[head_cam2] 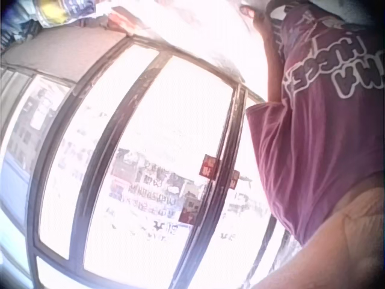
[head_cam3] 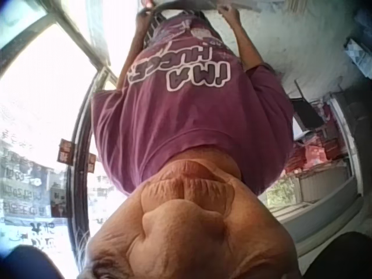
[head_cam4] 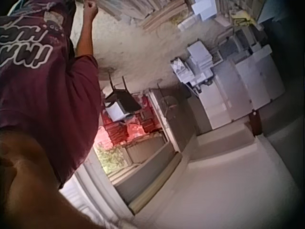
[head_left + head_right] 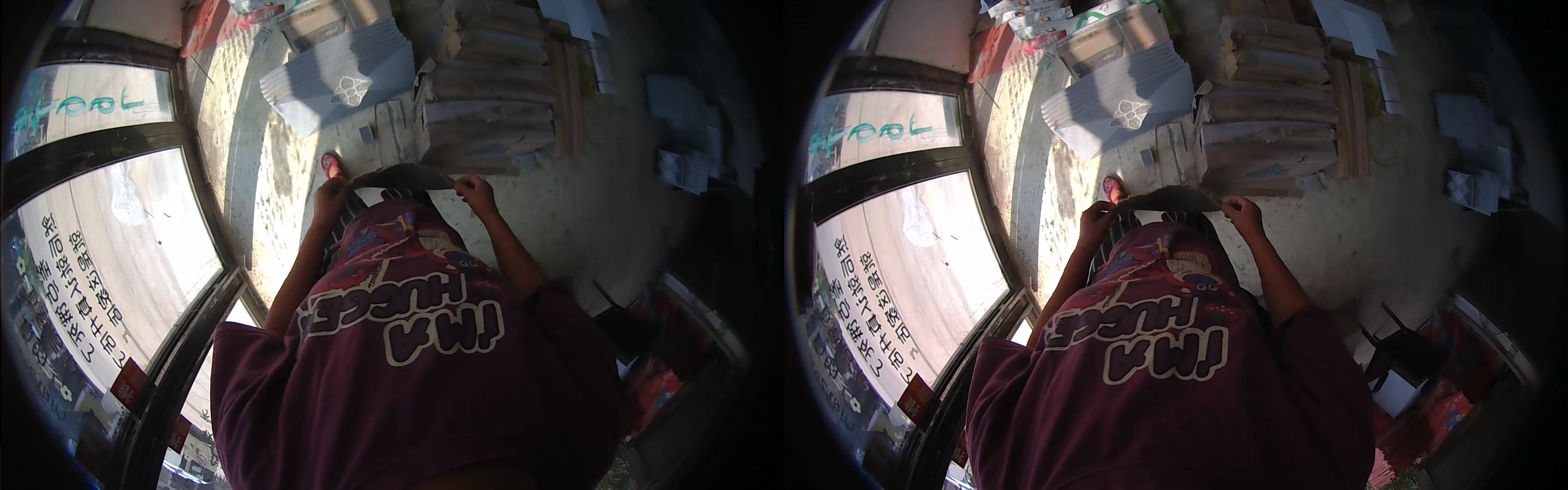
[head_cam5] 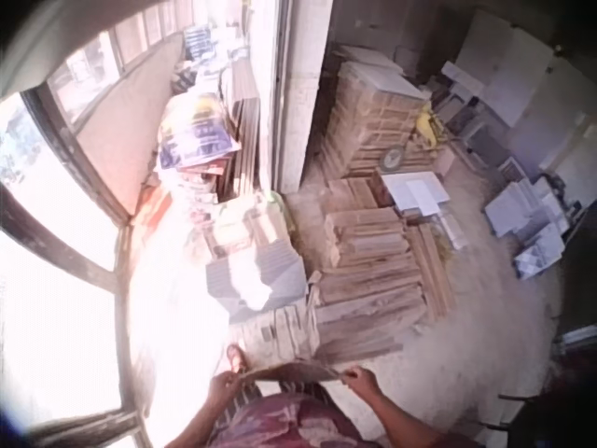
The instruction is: The person holds a piece of grey padding by hand, turning it over to inspect the edges. They then use a small hand tool to cut a small section of the material while standing near stacks of building tiles.
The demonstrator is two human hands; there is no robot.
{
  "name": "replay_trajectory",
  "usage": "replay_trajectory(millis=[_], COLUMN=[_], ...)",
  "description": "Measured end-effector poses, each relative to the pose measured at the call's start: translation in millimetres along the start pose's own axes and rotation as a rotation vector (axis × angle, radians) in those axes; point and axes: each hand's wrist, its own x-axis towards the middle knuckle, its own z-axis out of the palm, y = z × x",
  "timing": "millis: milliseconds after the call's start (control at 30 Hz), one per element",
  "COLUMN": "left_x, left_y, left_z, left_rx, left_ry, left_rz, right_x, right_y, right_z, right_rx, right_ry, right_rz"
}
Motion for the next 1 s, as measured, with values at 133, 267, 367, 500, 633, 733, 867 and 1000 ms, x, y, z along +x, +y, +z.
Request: replay_trajectory(millis=[133,267,367,500,633,733,867,1000], left_x=[32.8,55.4,71.0,96.1,110.8,118.1,130.5,144.8], left_y=[7.7,17.3,24.8,34.0,38.4,42.8,44.0,41.3], left_z=[-38.3,-76.3,-97.8,-110.4,-106.4,-98.2,-81.5,-61.2], left_rx=[0.061,0.083,0.104,0.090,0.101,0.120,0.131,0.235], left_ry=[-0.058,-0.095,-0.136,-0.171,-0.127,-0.117,-0.107,-0.082], left_rz=[0.004,0.004,-0.003,-0.051,-0.042,-0.042,0.035,0.035], right_x=[-5.0,-9.2,-10.7,0.2,14.8,29.8,43.7,56.9], right_y=[-13.4,-32.8,-45.1,-42.8,-52.4,-53.2,-50.8,-43.0], right_z=[36.1,71.1,91.7,107.3,109.2,101.1,88.8,77.9], right_rx=[0.034,0.115,0.095,0.107,0.133,0.154,0.210,0.178], right_ry=[0.031,0.050,0.054,0.010,-0.008,-0.003,-0.014,-0.002], right_rz=[0.019,0.041,0.052,0.009,0.016,-0.007,0.008,-0.010])
